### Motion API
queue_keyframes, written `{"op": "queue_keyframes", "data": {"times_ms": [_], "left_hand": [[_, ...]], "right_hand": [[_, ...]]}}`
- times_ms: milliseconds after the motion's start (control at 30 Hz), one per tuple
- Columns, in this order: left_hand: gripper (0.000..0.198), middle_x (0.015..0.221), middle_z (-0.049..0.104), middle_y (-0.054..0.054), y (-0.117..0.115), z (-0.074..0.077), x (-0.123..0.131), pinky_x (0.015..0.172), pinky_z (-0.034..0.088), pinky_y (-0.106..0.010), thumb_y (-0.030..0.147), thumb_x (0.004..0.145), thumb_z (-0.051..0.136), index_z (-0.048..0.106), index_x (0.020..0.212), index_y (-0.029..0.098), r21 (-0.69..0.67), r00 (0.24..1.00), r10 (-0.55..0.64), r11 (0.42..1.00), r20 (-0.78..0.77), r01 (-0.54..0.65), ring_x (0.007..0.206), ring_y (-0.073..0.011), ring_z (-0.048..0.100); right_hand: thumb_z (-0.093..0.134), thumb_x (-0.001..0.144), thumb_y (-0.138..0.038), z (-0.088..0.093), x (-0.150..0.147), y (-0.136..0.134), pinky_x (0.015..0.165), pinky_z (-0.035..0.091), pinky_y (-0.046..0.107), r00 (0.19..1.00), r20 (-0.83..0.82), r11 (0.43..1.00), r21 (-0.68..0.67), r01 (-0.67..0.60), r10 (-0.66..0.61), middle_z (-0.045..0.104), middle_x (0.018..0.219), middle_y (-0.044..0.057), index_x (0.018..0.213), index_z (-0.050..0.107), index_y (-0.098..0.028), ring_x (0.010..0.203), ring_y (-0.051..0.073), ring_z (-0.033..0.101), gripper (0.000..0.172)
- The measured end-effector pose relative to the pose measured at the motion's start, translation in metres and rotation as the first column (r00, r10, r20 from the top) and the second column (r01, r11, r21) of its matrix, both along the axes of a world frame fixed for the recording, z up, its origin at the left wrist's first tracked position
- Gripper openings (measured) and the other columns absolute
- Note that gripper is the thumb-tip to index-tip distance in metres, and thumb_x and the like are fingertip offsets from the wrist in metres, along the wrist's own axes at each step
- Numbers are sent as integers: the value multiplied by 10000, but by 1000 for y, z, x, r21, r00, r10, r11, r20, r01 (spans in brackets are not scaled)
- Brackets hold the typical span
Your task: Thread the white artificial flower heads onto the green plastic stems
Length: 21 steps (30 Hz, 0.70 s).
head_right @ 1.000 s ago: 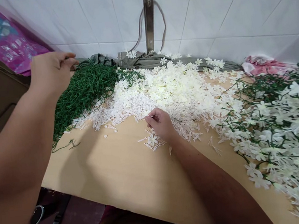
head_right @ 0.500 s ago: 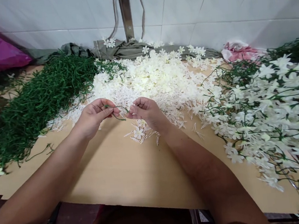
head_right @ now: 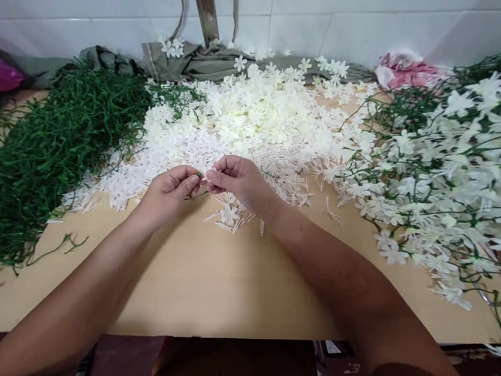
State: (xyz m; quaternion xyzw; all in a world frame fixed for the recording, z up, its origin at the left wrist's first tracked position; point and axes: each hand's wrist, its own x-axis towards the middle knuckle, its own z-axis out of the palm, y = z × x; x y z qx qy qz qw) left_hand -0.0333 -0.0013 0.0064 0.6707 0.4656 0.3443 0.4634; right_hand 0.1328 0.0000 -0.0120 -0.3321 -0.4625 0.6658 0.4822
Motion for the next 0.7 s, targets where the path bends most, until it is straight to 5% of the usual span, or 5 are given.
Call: {"op": "queue_keyframes", "data": {"times_ms": [233, 700], "left_hand": [[171, 783, 616, -20, -3, -5, -3, 739, 426, -249, 271, 838, 486, 598, 800, 148, -5, 996, -89, 996, -15, 89, 767, -117, 543], [211, 650, 575, -2, -3, -3, -4, 710, 424, -252, 352, 793, 567, 603, 698, 168, -88, 991, -123, 988, 49, 127, 680, -126, 528]], "right_hand": [[814, 564, -479, 1, -2, -1, 635, 510, 256, 996, 75, 998, 25, 53, -55, 648, 601, -43, 646, 572, -199, 594, 92, 616, 378], [769, 645, -461, -4, -1, -1, 605, 453, 267, 961, 261, 989, 135, 63, -97, 529, 559, -59, 647, 522, -210, 533, 75, 488, 352]]}}
